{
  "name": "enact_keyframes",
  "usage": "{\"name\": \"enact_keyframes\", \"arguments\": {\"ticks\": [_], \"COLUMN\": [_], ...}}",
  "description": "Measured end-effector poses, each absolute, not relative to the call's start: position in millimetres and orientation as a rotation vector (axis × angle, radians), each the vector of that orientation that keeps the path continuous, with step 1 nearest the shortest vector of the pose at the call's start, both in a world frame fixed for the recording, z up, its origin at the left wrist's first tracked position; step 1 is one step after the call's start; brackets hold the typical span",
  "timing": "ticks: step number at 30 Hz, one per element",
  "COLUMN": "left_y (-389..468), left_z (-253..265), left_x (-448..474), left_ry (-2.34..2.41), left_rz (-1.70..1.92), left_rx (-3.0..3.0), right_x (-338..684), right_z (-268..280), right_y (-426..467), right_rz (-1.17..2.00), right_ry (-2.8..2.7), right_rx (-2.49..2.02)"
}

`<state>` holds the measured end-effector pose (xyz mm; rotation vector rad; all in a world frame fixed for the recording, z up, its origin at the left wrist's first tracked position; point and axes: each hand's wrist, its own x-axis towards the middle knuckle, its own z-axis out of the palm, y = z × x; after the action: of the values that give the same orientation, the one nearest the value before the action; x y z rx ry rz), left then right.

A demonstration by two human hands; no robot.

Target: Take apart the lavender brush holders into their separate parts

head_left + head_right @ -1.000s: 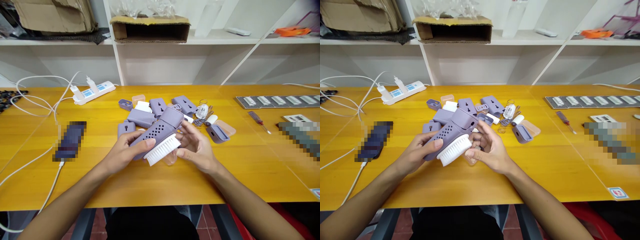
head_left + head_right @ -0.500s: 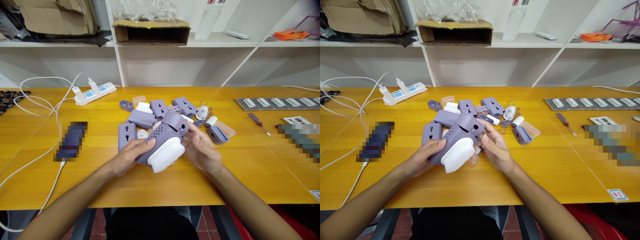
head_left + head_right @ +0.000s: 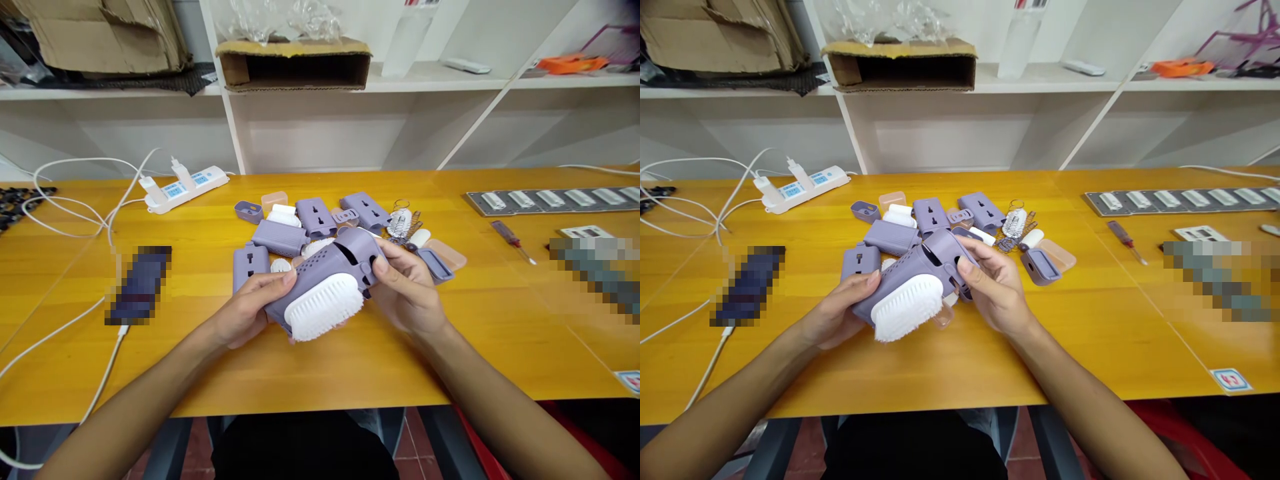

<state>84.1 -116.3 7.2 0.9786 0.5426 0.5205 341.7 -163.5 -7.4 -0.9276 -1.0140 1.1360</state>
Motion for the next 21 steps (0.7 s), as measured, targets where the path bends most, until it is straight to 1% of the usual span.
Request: {"name": "enact_keyframes", "arguments": {"ticks": [7,15,21], "left_y": [-117,-116,-117], "left_z": [14,12,8], "left_x": [83,85,86], "left_ry": [0.514,0.422,0.440], "left_rz": [0.501,0.667,0.755], "left_rx": [0.928,0.918,1.024], "right_x": [338,341,345], "right_z": [-6,-6,-8], "right_y": [-161,-152,-150], "right_rz": [1.140,1.226,1.290], "right_ry": [-1.013,-0.881,-0.845], "right_rx": [-0.931,-0.860,-0.837]}}
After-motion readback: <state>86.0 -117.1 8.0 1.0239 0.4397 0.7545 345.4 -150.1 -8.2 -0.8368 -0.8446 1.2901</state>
